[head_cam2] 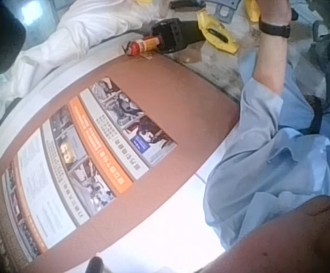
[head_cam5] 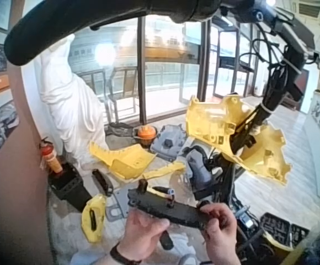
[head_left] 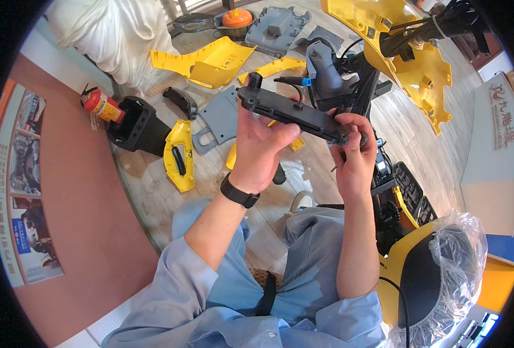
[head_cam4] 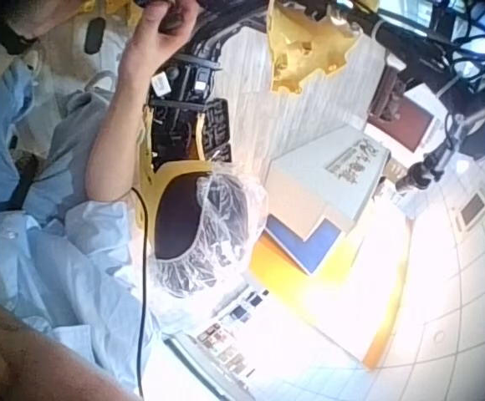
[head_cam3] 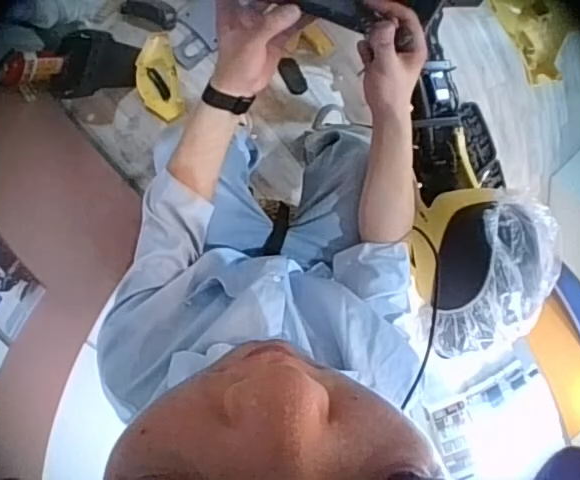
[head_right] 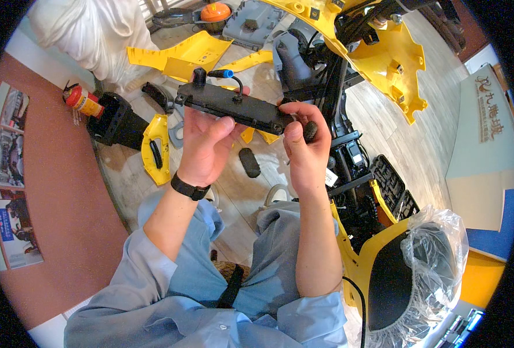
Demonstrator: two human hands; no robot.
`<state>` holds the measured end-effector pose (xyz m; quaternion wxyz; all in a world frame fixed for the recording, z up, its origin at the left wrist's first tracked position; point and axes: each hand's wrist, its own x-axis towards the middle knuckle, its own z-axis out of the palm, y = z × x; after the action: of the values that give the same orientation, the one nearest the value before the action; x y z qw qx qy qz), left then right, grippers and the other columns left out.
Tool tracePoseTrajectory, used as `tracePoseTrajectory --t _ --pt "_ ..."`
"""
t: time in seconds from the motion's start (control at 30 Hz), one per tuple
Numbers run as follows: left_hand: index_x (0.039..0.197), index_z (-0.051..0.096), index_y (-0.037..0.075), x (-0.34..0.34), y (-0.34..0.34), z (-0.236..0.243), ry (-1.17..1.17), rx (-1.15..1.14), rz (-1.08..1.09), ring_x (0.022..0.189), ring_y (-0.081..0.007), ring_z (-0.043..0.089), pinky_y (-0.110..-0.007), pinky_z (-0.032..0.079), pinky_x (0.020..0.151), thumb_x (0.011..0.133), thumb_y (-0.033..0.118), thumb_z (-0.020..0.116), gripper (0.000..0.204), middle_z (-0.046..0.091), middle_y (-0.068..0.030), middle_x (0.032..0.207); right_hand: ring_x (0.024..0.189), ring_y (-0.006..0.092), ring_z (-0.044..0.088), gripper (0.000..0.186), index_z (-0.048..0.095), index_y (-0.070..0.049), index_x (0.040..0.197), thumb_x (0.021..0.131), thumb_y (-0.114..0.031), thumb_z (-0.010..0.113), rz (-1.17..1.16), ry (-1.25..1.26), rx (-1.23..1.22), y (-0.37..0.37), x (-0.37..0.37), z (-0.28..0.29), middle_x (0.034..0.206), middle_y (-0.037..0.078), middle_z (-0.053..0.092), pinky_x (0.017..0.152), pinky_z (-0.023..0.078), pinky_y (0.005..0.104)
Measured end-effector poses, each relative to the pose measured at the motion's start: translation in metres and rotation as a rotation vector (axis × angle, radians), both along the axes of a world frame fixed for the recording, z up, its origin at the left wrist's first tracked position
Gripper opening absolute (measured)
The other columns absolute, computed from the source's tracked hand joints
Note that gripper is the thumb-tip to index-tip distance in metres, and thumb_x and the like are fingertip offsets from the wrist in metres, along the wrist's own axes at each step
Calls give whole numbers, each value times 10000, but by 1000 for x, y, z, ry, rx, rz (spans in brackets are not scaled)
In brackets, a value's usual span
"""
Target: Disassembling and inspecting the dashboard and internal components of a yellow electric scooter.
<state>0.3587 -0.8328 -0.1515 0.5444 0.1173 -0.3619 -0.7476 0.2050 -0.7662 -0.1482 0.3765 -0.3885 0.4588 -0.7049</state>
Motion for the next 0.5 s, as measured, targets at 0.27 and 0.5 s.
tracePoseTrajectory --t 0.27,0.5 --pt "1470 291 229 0 -1 0 -9 -16 24 1322 -281 488 -461 453 1054 811 24 712 808 523 -99 1356 548 14 383 506 617 -46 1062 883 -514 691 -31 33 -20 -1 3 1 815 -45 542 480 260 192" --pt "1502 249 255 1 1 0 -8 -1 48 1290 -287 515 -471 465 1040 825 3 688 845 540 -97 1328 546 12 383 496 616 -50 1047 888 -514 685 0 39 -13 0 2 -3 814 -43 541 479 263 188"
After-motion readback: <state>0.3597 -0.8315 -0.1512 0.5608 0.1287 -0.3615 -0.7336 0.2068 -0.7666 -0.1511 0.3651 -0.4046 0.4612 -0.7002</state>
